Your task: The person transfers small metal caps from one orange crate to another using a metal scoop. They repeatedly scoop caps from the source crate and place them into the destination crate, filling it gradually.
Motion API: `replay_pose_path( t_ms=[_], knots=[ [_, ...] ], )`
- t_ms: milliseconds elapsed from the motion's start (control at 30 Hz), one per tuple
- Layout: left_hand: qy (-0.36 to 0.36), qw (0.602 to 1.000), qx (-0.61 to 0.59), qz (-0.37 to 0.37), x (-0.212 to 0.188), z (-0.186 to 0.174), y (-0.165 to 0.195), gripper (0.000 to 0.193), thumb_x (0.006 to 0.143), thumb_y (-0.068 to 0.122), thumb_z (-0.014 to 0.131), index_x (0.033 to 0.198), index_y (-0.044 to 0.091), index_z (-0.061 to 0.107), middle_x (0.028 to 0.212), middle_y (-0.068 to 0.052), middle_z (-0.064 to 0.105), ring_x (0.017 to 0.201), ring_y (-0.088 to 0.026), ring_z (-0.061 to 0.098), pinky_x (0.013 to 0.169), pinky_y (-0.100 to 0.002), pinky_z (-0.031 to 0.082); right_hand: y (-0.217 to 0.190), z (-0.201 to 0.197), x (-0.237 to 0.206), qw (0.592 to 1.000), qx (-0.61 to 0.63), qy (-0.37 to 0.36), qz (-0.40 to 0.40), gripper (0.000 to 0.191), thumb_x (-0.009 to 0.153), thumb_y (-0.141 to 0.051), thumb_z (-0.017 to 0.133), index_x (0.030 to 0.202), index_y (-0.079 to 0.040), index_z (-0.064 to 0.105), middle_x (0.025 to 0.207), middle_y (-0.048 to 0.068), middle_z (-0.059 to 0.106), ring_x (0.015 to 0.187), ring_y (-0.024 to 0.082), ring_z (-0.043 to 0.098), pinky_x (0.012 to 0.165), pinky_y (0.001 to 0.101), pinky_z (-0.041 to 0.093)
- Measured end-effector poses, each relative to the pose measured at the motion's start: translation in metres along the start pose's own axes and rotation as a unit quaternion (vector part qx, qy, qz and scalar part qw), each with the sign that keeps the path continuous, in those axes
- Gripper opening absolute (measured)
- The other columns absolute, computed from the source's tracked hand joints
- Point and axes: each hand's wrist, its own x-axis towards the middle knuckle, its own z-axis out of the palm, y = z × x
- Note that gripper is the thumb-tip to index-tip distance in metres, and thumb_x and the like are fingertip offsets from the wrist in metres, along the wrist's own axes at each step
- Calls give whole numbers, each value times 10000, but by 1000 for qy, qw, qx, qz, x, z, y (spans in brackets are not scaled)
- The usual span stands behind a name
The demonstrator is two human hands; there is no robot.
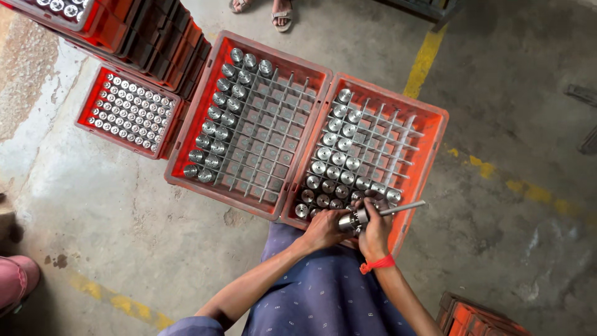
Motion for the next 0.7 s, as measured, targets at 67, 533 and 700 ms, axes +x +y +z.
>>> replay_pose_path(
  t_ms=[67,533,700],
  knots=[
    [-39,999,7,-13,3,0,1,494,695,279,846,1142,95,741,910,-170,759,850,-353,737,760,-462,573,5,0,-8,999,-38,-27,-27,137,1001,-42,602,1134,-29,629,840,75,653,821,180,659,803,330,554],
    [61,989,112,73,81,-33,-55,607,875,447,790,1338,109,590,1005,-158,776,759,-315,752,618,-440,593,-14,-64,38,992,99,82,2,148,1004,-43,571,1143,-47,624,893,73,682,858,199,688,797,336,586],
    [156,959,224,81,193,-80,-45,548,1013,333,650,1446,48,470,1176,-205,659,816,-351,721,625,-452,573,-7,-79,40,987,118,110,25,137,1010,-63,564,1133,-52,624,904,70,674,883,211,702,803,341,597]
  ],
)
